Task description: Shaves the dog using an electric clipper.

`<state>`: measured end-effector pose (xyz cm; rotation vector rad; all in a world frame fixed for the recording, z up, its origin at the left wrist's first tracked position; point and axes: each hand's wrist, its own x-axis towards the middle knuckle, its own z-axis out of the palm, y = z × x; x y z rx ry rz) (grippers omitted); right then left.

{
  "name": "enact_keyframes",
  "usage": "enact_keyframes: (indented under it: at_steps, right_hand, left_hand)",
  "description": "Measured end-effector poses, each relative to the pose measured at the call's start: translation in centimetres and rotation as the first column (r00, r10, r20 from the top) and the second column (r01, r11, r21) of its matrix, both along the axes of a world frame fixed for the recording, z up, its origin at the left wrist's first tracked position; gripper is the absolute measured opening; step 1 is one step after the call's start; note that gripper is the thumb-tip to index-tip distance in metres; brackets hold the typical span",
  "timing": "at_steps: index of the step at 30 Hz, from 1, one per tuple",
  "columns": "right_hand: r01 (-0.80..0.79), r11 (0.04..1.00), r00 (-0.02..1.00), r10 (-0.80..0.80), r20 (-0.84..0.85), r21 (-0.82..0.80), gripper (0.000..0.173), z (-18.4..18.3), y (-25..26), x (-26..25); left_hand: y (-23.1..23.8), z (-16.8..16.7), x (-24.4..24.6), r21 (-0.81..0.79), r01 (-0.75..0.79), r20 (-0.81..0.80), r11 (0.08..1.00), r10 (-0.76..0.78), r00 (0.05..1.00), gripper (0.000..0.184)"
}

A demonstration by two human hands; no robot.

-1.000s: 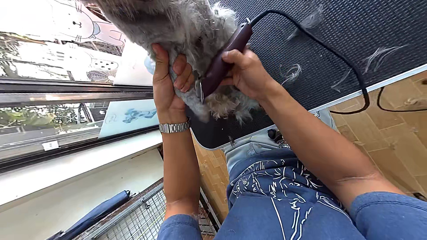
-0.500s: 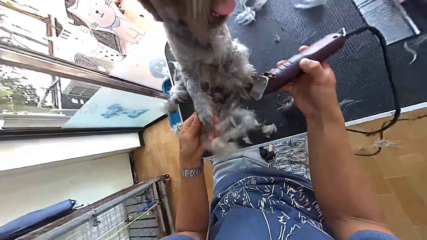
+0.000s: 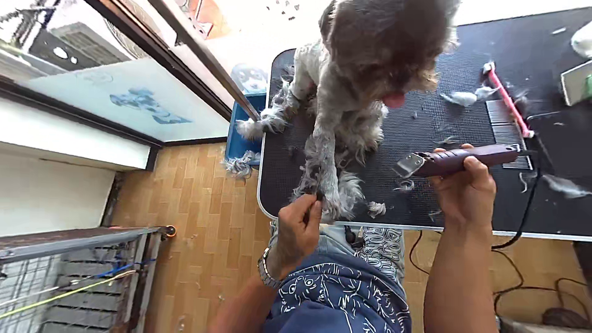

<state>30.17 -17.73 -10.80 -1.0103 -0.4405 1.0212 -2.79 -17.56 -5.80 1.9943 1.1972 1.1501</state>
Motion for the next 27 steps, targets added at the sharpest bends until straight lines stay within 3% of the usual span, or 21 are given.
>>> enact_keyframes:
  at_steps: [4, 7, 9, 13, 17, 22, 27]
  right_hand:
    - [-0.025, 0.999, 0.998, 0.027, 0.051, -0.031, 0.032, 0.5, -0.7, -1.7]
    - [0.006, 1.000, 0.997, -0.007, -0.076, -0.015, 0.035, 2.3, -0.6, -4.1]
    - [-0.084, 0.990, 0.977, 0.104, -0.185, 0.112, 0.027, 3.2, -0.9, -4.5]
    - [-0.191, 0.970, 0.978, 0.202, -0.057, 0.152, 0.043, 4.3, -0.9, -4.8]
    - [-0.234, 0.966, 0.972, 0.229, 0.057, 0.110, 0.056, 3.9, -1.7, -4.6]
    - [-0.216, 0.975, 0.974, 0.212, 0.076, 0.047, 0.052, 3.0, -2.6, -4.1]
    - [-0.140, 0.990, 0.986, 0.138, 0.094, 0.010, 0.048, 2.6, -3.8, -2.2]
  left_hand:
    - [-0.1, -0.5, -0.7, 0.009, -0.078, -0.049, 0.997, 0.078, 0.996, 0.026]
    - [0.6, -0.9, -0.4, -0.048, -0.070, -0.099, 0.996, 0.065, 0.993, 0.024]
    - [1.6, -1.2, -0.2, -0.074, -0.050, -0.168, 0.996, 0.037, 0.985, 0.022]
    - [2.4, -3.5, -0.3, -0.092, -0.052, -0.252, 0.994, 0.028, 0.967, 0.024]
    - [-0.3, -6.1, -1.5, -0.096, -0.072, -0.221, 0.993, 0.049, 0.974, 0.031]
    - [-0.9, -8.1, -7.7, 0.001, -0.132, -0.268, 0.991, 0.128, 0.955, 0.035]
    - [-0.6, -8.0, -16.3, -0.172, -0.328, -0.263, 0.929, 0.278, 0.924, 0.035]
